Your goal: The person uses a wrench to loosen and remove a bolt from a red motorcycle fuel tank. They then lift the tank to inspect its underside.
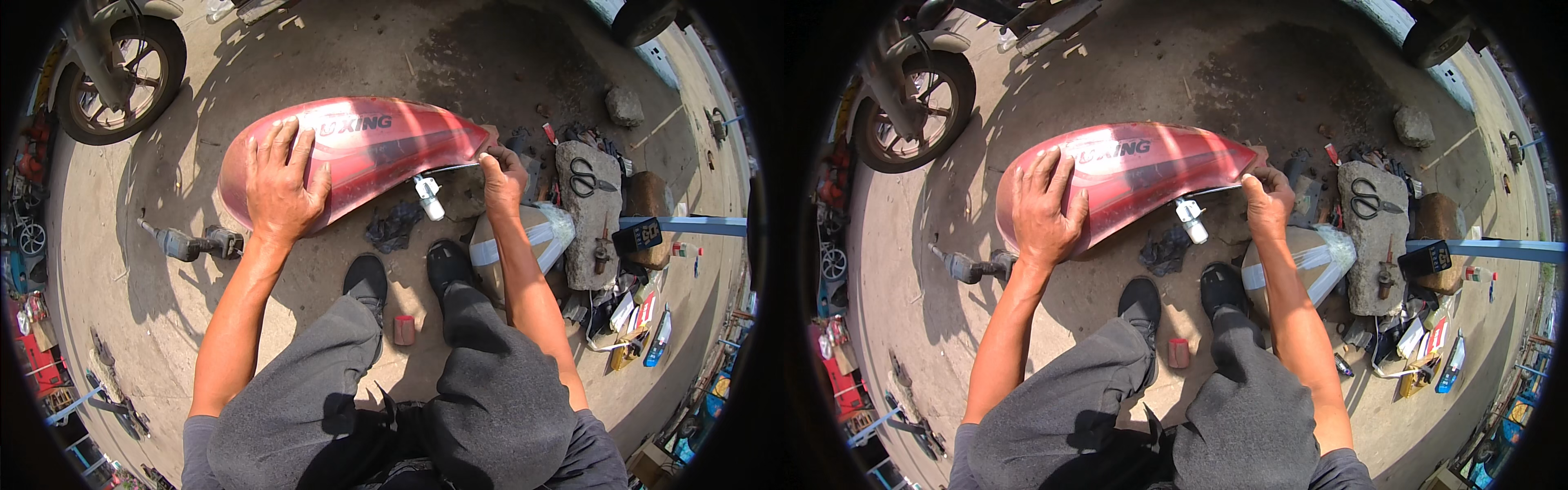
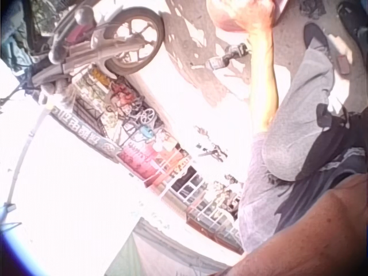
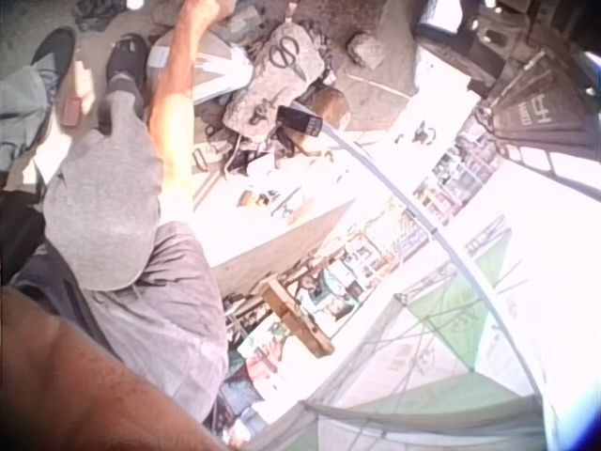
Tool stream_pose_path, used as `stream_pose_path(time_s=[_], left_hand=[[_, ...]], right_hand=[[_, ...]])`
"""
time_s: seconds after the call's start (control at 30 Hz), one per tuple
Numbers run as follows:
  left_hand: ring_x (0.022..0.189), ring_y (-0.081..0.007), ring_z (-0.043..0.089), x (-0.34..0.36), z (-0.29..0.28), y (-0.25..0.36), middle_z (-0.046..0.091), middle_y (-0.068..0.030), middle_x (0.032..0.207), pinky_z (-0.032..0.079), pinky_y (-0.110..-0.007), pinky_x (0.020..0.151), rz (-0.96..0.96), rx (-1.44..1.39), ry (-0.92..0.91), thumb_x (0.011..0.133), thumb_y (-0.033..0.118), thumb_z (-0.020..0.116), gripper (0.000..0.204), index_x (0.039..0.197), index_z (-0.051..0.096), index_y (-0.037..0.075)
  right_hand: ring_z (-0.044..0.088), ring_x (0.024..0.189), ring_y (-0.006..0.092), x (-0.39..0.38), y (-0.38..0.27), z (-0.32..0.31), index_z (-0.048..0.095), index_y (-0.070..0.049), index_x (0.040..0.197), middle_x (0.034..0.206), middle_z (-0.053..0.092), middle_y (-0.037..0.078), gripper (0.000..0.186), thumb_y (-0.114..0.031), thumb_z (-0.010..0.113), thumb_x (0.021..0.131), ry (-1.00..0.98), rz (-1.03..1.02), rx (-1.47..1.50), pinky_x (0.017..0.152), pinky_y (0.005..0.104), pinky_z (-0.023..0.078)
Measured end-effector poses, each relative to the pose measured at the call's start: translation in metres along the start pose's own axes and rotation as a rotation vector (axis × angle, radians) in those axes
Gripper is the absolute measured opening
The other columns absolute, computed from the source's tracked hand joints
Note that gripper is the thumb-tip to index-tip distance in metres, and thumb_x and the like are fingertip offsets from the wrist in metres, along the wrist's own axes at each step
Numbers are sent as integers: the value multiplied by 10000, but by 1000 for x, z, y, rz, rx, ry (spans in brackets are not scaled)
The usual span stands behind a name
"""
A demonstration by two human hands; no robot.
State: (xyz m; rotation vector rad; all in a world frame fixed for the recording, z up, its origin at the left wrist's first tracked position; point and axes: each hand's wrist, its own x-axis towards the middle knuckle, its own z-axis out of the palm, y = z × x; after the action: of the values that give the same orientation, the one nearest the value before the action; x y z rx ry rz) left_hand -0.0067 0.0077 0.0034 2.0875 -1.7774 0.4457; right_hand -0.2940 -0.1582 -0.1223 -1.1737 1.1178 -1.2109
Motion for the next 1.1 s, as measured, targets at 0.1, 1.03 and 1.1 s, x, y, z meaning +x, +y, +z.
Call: stream_pose_path(time_s=[0.1,1.03,1.1], left_hand=[[1278,-331,483,-1,0,1,549,-156,1336,291,-522,1119,-4,-3,-15,790,261,660,503,1250,629,60],[1264,-333,492,2,1,1,555,-144,1327,310,-519,1106,7,10,-8,798,239,659,483,1248,628,68],[1266,-332,491,4,1,0,555,-145,1326,312,-519,1105,10,9,-4,798,240,658,480,1246,630,68]], right_hand=[[533,738,55,-1,-2,0,633,19,987,845,609,-5,308,-189,761,799,3,-1,13,662,202,435],[564,551,134,-23,-54,13,633,29,868,704,622,67,210,-175,587,883,29,328,-150,484,288,463],[512,525,91,-20,-49,8,613,-11,825,677,582,24,151,-147,587,882,52,313,-51,447,243,421]])
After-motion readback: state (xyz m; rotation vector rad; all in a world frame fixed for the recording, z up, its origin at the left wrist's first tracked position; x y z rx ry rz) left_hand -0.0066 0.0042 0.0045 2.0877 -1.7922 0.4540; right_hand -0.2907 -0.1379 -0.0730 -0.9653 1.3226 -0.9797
